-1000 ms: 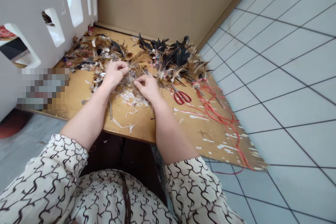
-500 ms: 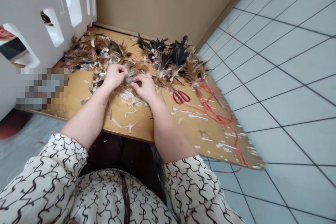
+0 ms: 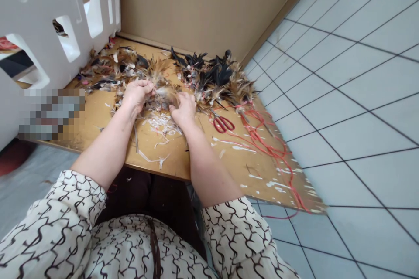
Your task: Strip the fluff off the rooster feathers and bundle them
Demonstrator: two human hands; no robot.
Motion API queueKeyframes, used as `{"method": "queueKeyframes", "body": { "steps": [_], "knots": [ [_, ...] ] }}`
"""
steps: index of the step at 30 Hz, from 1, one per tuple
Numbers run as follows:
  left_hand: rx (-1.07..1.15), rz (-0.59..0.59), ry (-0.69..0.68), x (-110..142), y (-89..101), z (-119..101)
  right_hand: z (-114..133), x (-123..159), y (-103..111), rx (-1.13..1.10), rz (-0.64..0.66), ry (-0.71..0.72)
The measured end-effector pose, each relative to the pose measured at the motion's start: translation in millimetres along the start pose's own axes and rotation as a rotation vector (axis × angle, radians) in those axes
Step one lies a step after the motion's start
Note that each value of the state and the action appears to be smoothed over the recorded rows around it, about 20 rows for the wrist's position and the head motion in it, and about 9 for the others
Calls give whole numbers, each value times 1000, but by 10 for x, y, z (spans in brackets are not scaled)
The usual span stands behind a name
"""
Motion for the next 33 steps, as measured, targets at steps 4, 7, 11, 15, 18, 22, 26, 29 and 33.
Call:
{"method": "queueKeyframes", "body": {
  "steps": [4,7,11,15,18,22,26,29,33],
  "knots": [
    [126,36,39,-20,-6,30,51,32,27,3,10,-62],
    [158,66,80,-9,-24,46,78,41,34,-89,-12,-30],
    [128,114,120,43,-80,75,97,38,-25,-344,-25,66],
    [69,204,135,94,-159,134,130,54,-69,-563,-33,79],
    [75,223,141,116,-195,161,167,88,-30,-621,-63,66],
    [99,208,180,136,-208,153,181,114,37,-702,-93,57],
    [57,229,204,147,-193,121,141,85,58,-800,-85,7],
    [-6,233,194,140,-161,104,123,62,107,-729,-96,-13],
    [-74,274,157,140,-144,90,137,53,177,-644,-92,-13]
  ]
}}
Point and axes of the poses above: each hand's wrist, its own x-axis away from the middle knuckle, its own y-axis out of the back of the hand, z = x × y, the point moved 3 cm from there along -x, towards the middle knuckle, and after that the axes turned 9 degrees about -x, right-handed, at the moved point
